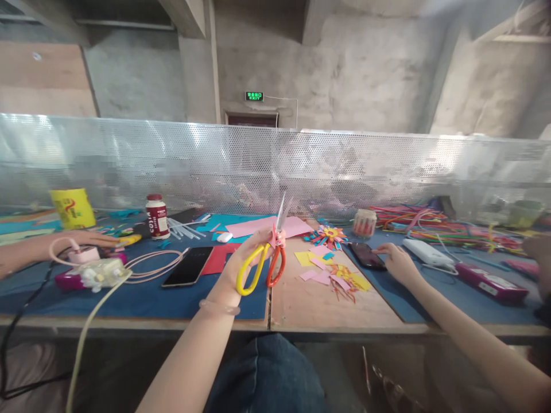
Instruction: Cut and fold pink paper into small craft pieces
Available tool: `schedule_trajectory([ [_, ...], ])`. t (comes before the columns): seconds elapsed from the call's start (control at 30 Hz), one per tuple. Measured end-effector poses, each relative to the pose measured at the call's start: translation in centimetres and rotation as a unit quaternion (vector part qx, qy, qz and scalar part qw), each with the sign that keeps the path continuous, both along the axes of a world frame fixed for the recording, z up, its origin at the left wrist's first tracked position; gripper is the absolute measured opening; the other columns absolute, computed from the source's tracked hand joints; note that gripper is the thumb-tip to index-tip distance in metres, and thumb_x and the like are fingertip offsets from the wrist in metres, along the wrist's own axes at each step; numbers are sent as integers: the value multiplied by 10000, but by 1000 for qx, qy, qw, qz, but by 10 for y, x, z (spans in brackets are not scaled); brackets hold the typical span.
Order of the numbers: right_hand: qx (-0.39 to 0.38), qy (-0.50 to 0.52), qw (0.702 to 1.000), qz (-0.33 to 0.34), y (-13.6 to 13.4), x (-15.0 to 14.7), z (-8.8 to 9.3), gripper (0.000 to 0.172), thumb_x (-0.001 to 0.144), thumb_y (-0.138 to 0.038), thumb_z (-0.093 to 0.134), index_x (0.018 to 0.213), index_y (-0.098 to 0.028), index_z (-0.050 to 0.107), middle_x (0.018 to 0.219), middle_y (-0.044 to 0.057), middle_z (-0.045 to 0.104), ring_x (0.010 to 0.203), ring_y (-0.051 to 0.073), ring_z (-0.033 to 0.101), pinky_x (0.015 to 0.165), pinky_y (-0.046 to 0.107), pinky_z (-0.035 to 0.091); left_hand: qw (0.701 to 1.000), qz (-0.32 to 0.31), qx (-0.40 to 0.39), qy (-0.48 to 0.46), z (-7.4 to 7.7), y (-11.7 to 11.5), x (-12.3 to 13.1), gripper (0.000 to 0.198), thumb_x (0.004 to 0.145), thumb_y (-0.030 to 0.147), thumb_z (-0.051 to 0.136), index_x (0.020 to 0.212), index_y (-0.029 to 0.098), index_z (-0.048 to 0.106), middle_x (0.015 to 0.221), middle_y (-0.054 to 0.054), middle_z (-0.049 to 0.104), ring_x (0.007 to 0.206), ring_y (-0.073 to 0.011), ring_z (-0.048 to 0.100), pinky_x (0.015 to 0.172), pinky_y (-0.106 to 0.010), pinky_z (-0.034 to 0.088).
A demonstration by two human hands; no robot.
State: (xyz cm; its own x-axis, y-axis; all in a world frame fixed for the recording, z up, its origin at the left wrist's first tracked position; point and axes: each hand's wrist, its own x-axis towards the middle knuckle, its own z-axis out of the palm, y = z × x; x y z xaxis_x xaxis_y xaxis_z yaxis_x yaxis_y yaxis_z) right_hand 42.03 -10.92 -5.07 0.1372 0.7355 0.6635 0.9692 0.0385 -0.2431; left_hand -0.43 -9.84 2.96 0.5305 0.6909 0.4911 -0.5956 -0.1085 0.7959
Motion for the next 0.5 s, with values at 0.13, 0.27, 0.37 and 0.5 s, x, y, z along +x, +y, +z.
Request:
schedule_trajectory([
  [0.13,-8,-6,1000,7,-1,-2,1,361,637,-29,352,910,-196,517,890,43,713,919,254,564,804,371,438,1000,5,5,1,1,0,1,198,741,346,634,781,153,629,817,-74,588,837,-208,545,779,-353,402],
  [0.27,-29,-8,1000,3,-2,-5,3,330,631,-38,364,865,-207,524,864,31,715,912,254,566,815,379,430,1000,15,9,-6,2,-2,1,161,745,328,636,747,168,621,818,-64,578,835,-201,538,788,-353,403],
  [0.37,-20,9,1000,10,-4,-7,5,340,620,-43,372,872,-207,530,879,36,710,949,248,567,825,376,430,1000,8,9,-5,2,-5,0,152,757,318,626,737,168,616,828,-64,573,849,-198,536,809,-351,397],
  [0.5,-20,47,999,8,-5,-9,8,369,599,-28,356,874,-201,532,867,44,711,968,248,568,827,373,433,1000,8,10,-6,3,-6,1,149,759,317,625,741,170,613,836,-64,574,860,-200,536,817,-347,394],
])
